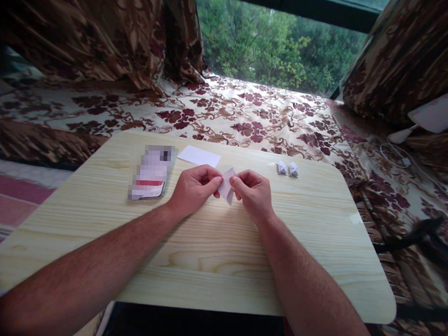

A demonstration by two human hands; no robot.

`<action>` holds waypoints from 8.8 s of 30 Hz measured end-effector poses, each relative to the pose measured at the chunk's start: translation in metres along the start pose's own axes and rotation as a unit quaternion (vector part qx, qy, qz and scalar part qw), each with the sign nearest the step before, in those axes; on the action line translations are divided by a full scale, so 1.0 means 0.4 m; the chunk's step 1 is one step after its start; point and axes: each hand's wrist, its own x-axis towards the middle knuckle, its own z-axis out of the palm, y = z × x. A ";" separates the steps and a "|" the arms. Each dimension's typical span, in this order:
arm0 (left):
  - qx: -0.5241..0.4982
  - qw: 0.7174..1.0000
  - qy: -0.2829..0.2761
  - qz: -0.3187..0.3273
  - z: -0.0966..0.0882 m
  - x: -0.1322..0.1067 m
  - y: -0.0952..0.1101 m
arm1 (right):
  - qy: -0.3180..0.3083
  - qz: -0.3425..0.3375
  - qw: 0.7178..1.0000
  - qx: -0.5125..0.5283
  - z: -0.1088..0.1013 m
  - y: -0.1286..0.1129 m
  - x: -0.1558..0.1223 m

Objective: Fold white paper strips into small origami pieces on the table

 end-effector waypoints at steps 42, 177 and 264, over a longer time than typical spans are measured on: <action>0.034 0.999 0.019 0.012 -0.002 -0.005 0.005 | 0.000 -0.034 0.998 -0.059 0.009 -0.022 -0.008; 0.015 0.998 0.022 0.054 -0.011 0.005 -0.028 | 0.009 -0.278 0.908 -0.313 0.023 -0.006 -0.027; -0.048 0.996 0.034 -0.065 -0.001 0.008 0.004 | 0.061 -0.097 0.989 -0.090 0.028 0.036 -0.010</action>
